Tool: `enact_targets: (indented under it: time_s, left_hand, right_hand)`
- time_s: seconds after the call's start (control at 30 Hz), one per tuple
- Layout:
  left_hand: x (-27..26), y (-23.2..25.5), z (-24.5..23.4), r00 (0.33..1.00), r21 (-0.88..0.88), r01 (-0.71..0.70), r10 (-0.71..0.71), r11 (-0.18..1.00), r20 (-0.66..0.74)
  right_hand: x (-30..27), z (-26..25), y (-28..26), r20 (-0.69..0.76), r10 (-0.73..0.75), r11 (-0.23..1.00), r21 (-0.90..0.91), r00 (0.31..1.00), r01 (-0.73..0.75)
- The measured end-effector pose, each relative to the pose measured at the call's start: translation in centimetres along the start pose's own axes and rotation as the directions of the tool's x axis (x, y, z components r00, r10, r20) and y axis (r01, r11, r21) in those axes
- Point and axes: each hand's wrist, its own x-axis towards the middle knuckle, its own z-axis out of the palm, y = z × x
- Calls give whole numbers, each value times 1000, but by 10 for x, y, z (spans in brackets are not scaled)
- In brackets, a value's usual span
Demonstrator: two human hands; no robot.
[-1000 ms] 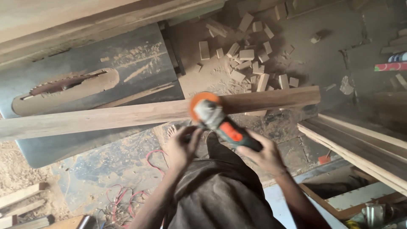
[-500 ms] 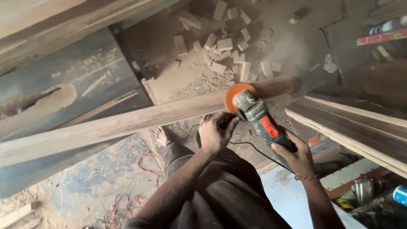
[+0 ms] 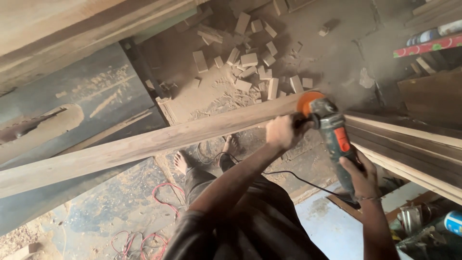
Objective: Sanding the edge of a long wooden plank using a handheld power sander.
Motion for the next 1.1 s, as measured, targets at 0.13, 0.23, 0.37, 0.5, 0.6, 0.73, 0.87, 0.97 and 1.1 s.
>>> enact_targets:
  time_s: [0.13, 0.23, 0.37, 0.5, 0.6, 0.73, 0.87, 0.97, 1.1]
  left_hand:
    - [-8, -2, -12, 999, 39, -24, 23, 999, 27]
    - [-54, -8, -59, 1000, 59, 23, -22, 998, -22]
    - [-118, -30, -110, 969, -17, 229, -230, 973, -95]
    - [-148, -55, -114, 874, -136, 160, -205, 978, -440]
    - [-134, -45, -103, 856, -82, 174, -192, 981, -480]
    - [-93, -11, -77, 917, -225, 97, -175, 970, -358]
    - [-47, -6, -46, 941, 43, -43, 55, 998, -335]
    - [-16, 3, -22, 985, 4, 125, -124, 992, -118]
    - [12, 14, 0, 992, -17, -58, 56, 998, -117]
  right_hand:
    - [-4, 11, 2, -79, 94, 995, 18, 992, -93]
    - [-17, 46, -7, 39, 77, 994, -79, 996, -74]
    - [-27, 105, -13, 185, -33, 995, -87, 982, 50]
    - [-31, 130, -70, 295, -287, 953, -12, 912, 303]
    - [-21, 117, -69, 319, -296, 946, -33, 900, 323]
    - [-3, 74, -46, 325, -110, 984, -94, 939, 148]
    - [12, 32, -28, 298, -145, 985, -49, 944, 167]
    - [20, 6, -12, 229, -195, 972, -87, 954, 220]
    - [22, -15, -8, 112, -112, 991, -62, 987, 120]
